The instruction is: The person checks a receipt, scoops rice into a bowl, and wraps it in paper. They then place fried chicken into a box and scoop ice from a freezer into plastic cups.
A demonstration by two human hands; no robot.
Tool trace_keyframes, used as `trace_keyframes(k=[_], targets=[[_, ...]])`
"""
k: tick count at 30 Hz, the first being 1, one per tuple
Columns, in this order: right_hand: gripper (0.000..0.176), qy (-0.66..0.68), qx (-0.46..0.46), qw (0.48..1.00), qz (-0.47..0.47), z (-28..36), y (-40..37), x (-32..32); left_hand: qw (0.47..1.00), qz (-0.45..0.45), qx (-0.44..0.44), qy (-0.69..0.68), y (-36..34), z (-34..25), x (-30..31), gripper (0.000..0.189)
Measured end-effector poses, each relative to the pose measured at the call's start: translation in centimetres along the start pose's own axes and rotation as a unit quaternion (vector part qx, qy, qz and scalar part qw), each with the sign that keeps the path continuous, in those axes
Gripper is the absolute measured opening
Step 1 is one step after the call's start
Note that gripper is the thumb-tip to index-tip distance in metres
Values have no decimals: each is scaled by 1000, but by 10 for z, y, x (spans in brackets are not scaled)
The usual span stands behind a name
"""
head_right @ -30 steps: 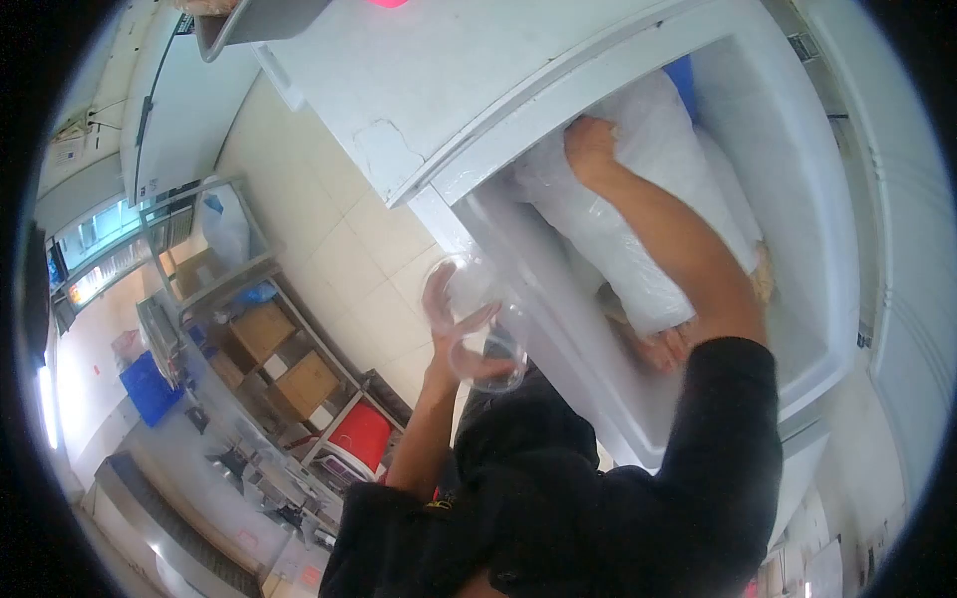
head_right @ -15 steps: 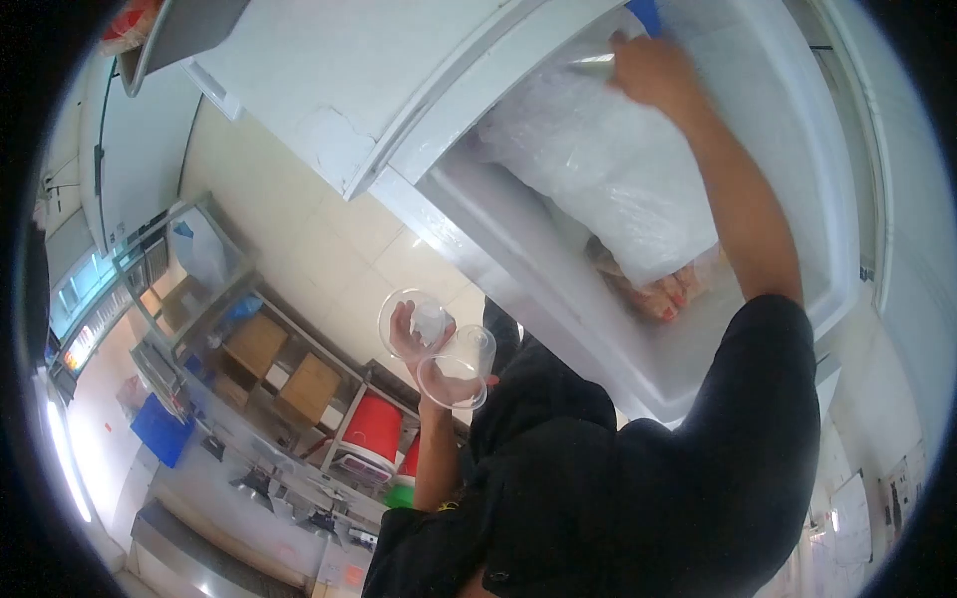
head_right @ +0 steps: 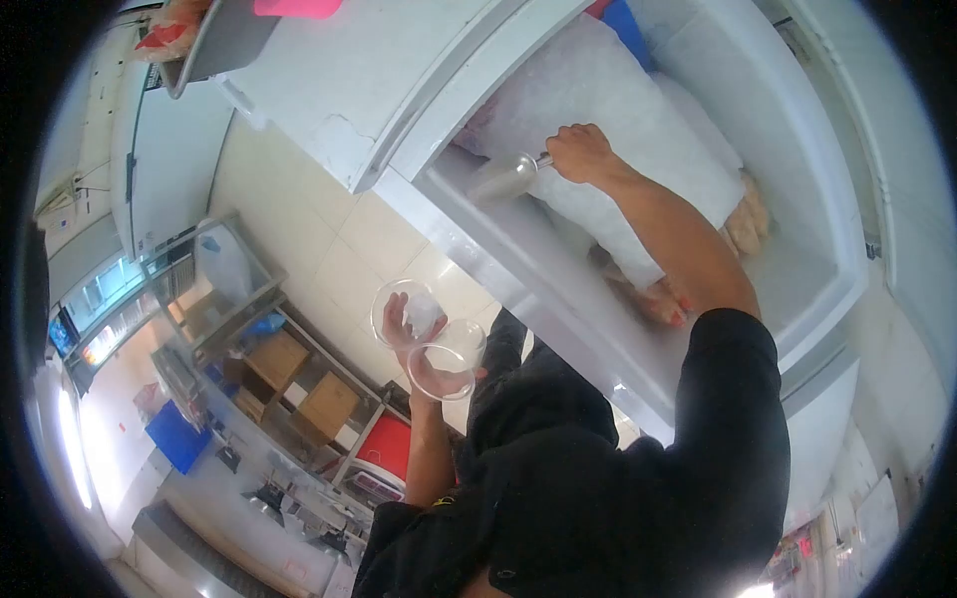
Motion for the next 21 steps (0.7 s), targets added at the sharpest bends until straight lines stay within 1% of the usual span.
trace_keyframes(k=[1,3,4,7,9,11,12,15,17,18,20,21], targets=[[17,15,-4,1000,6,-2,-5,-4,1000,14,-7,9,-2,-2,1,93],[18,42,-10,999,21,1,-29,-3,1000,-4,-15,2,-1,-8,6,94],[18,46,3,998,31,6,-39,-9,1000,-13,-20,-4,1,-10,6,94],[19,47,21,996,66,19,-86,-19,999,-13,-23,-38,8,-15,6,85],[19,56,21,996,66,28,-124,-16,998,-13,-43,-33,15,-28,11,90],[20,59,-9,994,88,26,-152,-8,997,-11,-75,-5,22,-36,10,95],[20,59,-27,993,98,23,-166,0,995,-26,-96,-18,27,-42,9,94],[22,56,-47,989,129,18,-224,16,992,-45,-102,-61,34,-49,4,92],[21,58,-65,987,133,19,-268,20,993,-33,-82,-81,39,-59,0,95],[20,64,-81,986,131,16,-284,14,993,-24,-77,-92,45,-64,-2,96],[18,85,-126,979,135,9,-324,-5,984,-39,-106,-138,64,-71,-6,96],[17,98,-139,980,107,3,-343,-16,978,-43,-120,-163,73,-75,-11,96]])
Point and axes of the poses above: each hand's wrist, its own y-axis towards the middle knuckle, its own x-axis out of the back of the hand, z = x × y, the point moved 4 cm from there along y, towards the middle knuckle, and after that the axes turned 4 degrees about z, right-handed, at the moved point
